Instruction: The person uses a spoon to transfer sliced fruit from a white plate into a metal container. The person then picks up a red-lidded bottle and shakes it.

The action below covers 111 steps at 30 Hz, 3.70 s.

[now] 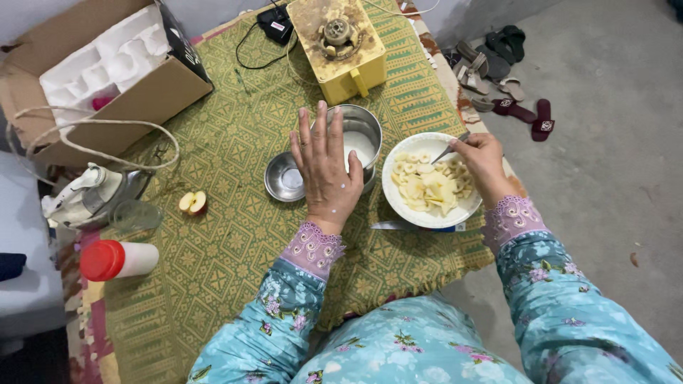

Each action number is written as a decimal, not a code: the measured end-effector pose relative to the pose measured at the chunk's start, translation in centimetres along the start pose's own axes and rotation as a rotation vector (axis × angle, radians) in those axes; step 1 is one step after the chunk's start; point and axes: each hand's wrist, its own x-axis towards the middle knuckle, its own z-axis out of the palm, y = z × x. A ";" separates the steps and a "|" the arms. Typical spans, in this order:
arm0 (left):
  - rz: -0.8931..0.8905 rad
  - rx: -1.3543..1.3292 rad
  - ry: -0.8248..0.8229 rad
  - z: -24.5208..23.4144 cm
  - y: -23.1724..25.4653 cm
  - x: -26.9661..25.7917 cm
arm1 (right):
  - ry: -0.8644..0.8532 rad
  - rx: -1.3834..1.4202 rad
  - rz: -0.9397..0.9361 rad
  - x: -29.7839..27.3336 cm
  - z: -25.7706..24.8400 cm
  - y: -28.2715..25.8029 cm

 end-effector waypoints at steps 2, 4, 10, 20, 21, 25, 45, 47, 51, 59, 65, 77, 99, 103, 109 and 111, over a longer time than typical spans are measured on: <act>-0.001 -0.002 0.003 0.1 -0.5 -0.1 | 0.031 0.032 0.034 -0.2 0.0 -0.9; -0.004 -0.009 0.004 0.1 -1.0 0.0 | 0.040 0.092 0.073 -0.4 -0.4 -2.0; -0.018 -0.062 -0.006 0.2 -2.1 0.3 | 0.073 0.198 0.055 -0.8 -1.1 -4.3; -0.039 -0.103 -0.014 0.8 -3.8 0.3 | 0.107 0.326 -0.019 -1.5 -2.0 -9.0; -0.040 -0.108 -0.011 0.9 -4.0 0.3 | 0.118 0.338 -0.031 -1.4 -2.0 -9.9; -0.065 -0.128 -0.010 1.5 -4.7 0.4 | 0.130 0.289 -0.104 -1.5 -2.4 -14.6; -0.155 -0.157 -0.104 3.5 -7.4 0.9 | 0.078 -0.271 -0.873 -8.0 6.6 -24.3; -0.152 -0.139 -0.107 3.1 -7.1 1.0 | 0.112 -0.180 -0.795 -7.5 6.0 -23.7; -0.125 -0.135 -0.087 2.4 -6.4 1.5 | 0.086 0.326 -0.485 -5.7 3.8 -20.8; 0.028 -0.139 -0.042 0.9 -2.7 2.4 | 0.249 0.114 -0.400 -2.6 -1.7 -9.5; 0.100 -0.100 -0.041 0.3 -0.2 2.4 | 0.372 -0.191 -0.395 -1.8 -3.2 -2.3; 0.035 -0.019 -0.053 0.5 -0.3 2.5 | 0.043 0.153 -0.030 -1.3 -0.3 -3.0; -0.025 -0.015 -0.030 0.5 -3.4 2.4 | 0.025 0.472 -0.019 -1.2 -3.4 -12.1; -0.050 -0.019 -0.014 0.8 -4.6 2.2 | 0.020 0.465 -0.147 -2.2 -3.1 -17.6; -0.139 -0.035 -0.081 1.1 -6.1 1.7 | -0.017 0.480 -0.275 -3.4 1.6 -22.2; -0.121 -0.021 -0.052 1.2 -6.2 1.5 | -0.059 0.456 -0.367 -4.7 3.4 -22.7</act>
